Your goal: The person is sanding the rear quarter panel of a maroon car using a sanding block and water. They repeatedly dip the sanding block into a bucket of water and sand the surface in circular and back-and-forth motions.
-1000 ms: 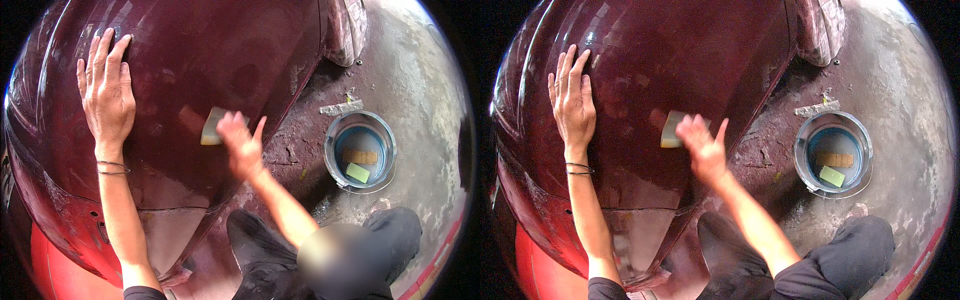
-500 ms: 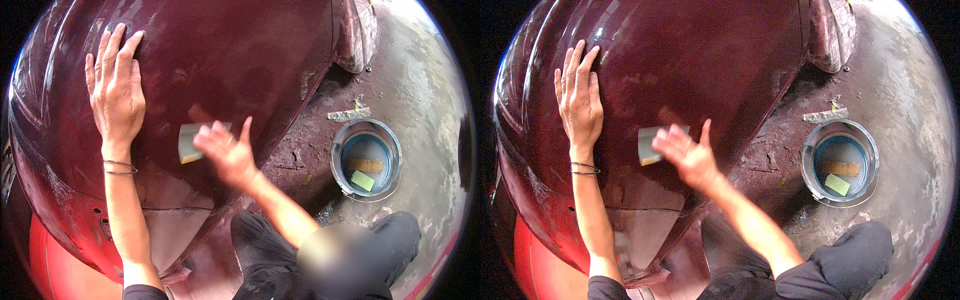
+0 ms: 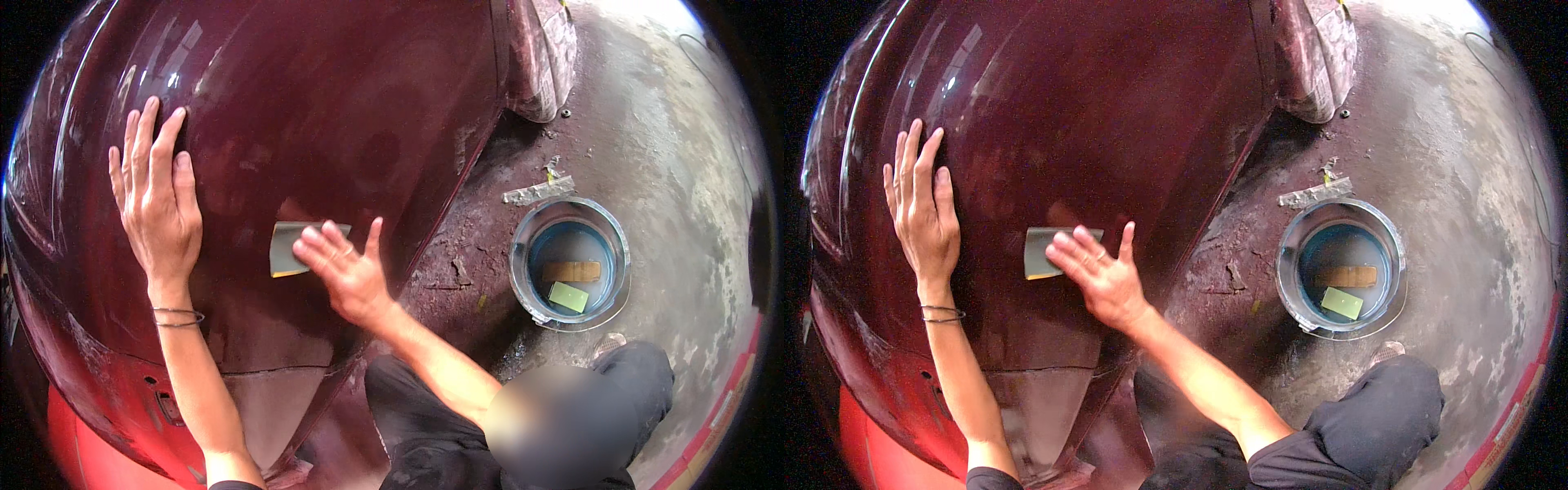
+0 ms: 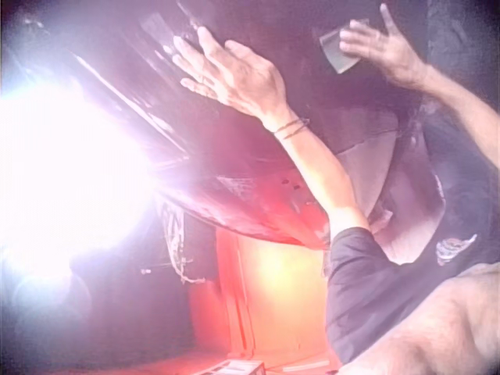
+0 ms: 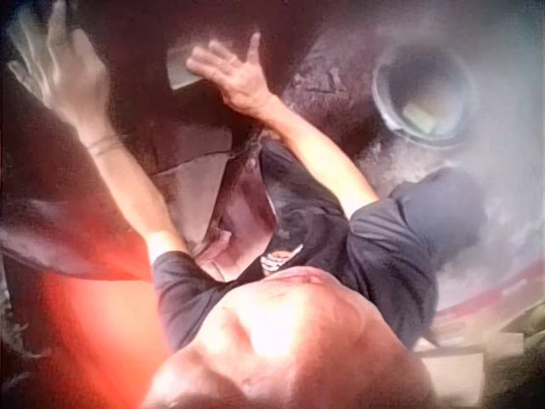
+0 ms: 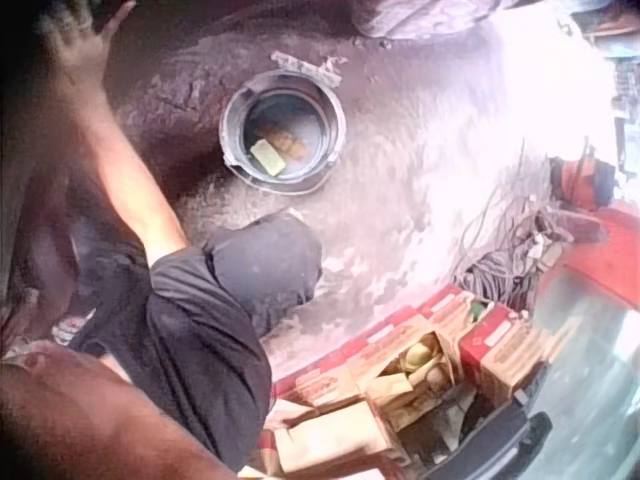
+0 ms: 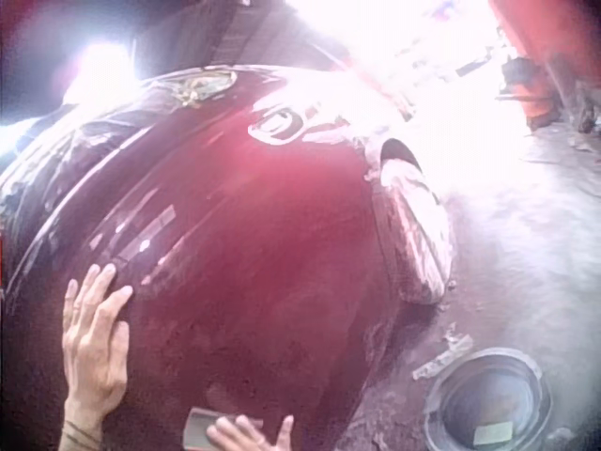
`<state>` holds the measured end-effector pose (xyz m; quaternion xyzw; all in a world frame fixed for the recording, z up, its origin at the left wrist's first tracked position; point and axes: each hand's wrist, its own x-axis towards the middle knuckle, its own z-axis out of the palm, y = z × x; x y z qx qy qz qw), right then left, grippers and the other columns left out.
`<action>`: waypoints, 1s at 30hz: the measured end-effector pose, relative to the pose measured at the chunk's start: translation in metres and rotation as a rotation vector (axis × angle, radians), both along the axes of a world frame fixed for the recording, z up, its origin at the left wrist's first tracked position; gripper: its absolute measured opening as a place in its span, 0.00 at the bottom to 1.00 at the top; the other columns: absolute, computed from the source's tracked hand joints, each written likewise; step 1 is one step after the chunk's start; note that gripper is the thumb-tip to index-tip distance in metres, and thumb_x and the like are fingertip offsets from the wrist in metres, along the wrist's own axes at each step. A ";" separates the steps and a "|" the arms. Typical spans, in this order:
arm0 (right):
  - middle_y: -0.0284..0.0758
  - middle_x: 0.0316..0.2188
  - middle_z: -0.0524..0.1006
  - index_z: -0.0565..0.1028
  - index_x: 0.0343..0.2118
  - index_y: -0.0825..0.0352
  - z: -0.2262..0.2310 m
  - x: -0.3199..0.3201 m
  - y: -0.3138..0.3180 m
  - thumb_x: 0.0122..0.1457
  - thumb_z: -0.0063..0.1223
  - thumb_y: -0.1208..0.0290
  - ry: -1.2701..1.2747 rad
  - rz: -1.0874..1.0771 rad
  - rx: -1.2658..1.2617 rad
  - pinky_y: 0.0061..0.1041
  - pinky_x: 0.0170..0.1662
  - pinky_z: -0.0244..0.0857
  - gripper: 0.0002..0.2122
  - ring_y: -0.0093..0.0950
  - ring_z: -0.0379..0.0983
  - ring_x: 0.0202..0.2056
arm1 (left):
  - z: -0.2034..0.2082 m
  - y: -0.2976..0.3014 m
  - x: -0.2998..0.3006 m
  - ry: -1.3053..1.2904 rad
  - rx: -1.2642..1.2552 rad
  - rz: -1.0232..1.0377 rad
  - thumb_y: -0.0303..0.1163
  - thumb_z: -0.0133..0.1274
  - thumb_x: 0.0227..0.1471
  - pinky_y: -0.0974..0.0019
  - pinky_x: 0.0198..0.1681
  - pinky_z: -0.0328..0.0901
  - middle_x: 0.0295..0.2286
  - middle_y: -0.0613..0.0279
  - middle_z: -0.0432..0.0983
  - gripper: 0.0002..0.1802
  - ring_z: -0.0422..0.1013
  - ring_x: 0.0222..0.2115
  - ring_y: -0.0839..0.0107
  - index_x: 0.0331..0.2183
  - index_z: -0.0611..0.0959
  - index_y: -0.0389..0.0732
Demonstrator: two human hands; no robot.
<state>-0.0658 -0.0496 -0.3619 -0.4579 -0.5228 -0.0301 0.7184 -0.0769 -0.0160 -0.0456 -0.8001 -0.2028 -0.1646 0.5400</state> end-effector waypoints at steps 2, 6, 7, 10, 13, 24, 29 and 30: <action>0.30 0.75 0.64 0.66 0.74 0.47 0.004 0.068 0.031 0.64 0.47 0.79 0.003 -0.099 -0.039 0.71 0.74 0.16 0.34 0.34 0.53 0.77 | -0.002 -0.001 0.004 -0.003 -0.001 0.004 0.32 0.47 0.71 0.50 0.77 0.44 0.70 0.69 0.65 0.25 0.56 0.73 0.65 0.66 0.77 0.55; 0.36 0.78 0.56 0.57 0.77 0.51 0.036 0.226 0.101 0.70 0.43 0.78 0.356 -0.244 -0.232 0.79 0.71 0.32 0.33 0.43 0.51 0.77 | 0.003 -0.007 0.001 -0.017 0.007 0.026 0.31 0.48 0.70 0.50 0.78 0.44 0.70 0.68 0.65 0.25 0.55 0.74 0.64 0.65 0.78 0.54; 0.37 0.78 0.55 0.56 0.78 0.53 0.033 0.232 0.103 0.72 0.41 0.77 0.323 -0.282 -0.208 0.78 0.71 0.34 0.32 0.45 0.51 0.77 | 0.002 -0.004 0.002 -0.015 0.005 0.021 0.31 0.48 0.70 0.50 0.77 0.44 0.70 0.68 0.65 0.25 0.55 0.74 0.64 0.65 0.78 0.54; 0.43 0.78 0.55 0.55 0.78 0.58 0.020 0.171 0.079 0.68 0.39 0.83 0.202 -0.310 -0.124 0.72 0.73 0.33 0.34 0.47 0.51 0.77 | -0.001 -0.003 0.001 -0.012 0.001 0.042 0.31 0.47 0.70 0.50 0.78 0.43 0.71 0.67 0.64 0.25 0.55 0.74 0.64 0.66 0.77 0.52; 0.39 0.76 0.60 0.62 0.75 0.58 -0.020 0.053 0.020 0.64 0.41 0.84 0.175 -0.071 -0.112 0.67 0.76 0.22 0.34 0.40 0.49 0.78 | 0.002 -0.003 0.002 -0.003 -0.007 0.046 0.32 0.46 0.71 0.50 0.78 0.42 0.71 0.66 0.63 0.25 0.53 0.74 0.63 0.66 0.76 0.52; 0.35 0.75 0.62 0.61 0.75 0.50 0.001 0.203 0.090 0.72 0.41 0.79 0.190 -0.324 -0.181 0.72 0.74 0.31 0.30 0.39 0.57 0.76 | 0.002 -0.004 0.003 0.003 -0.004 0.047 0.31 0.47 0.71 0.49 0.78 0.43 0.71 0.67 0.63 0.26 0.54 0.74 0.63 0.67 0.76 0.53; 0.36 0.77 0.59 0.61 0.76 0.57 -0.029 0.095 0.039 0.65 0.43 0.83 0.168 -0.231 -0.202 0.70 0.75 0.29 0.34 0.37 0.51 0.78 | 0.002 -0.002 0.004 0.019 -0.005 0.054 0.33 0.48 0.71 0.48 0.78 0.43 0.71 0.66 0.64 0.25 0.54 0.74 0.62 0.67 0.76 0.52; 0.35 0.77 0.60 0.62 0.76 0.56 -0.032 0.082 0.027 0.65 0.44 0.83 0.175 -0.210 -0.225 0.69 0.75 0.29 0.35 0.36 0.52 0.77 | 0.001 -0.002 0.003 0.019 -0.005 0.048 0.34 0.48 0.71 0.48 0.78 0.43 0.71 0.66 0.64 0.26 0.54 0.74 0.62 0.67 0.76 0.52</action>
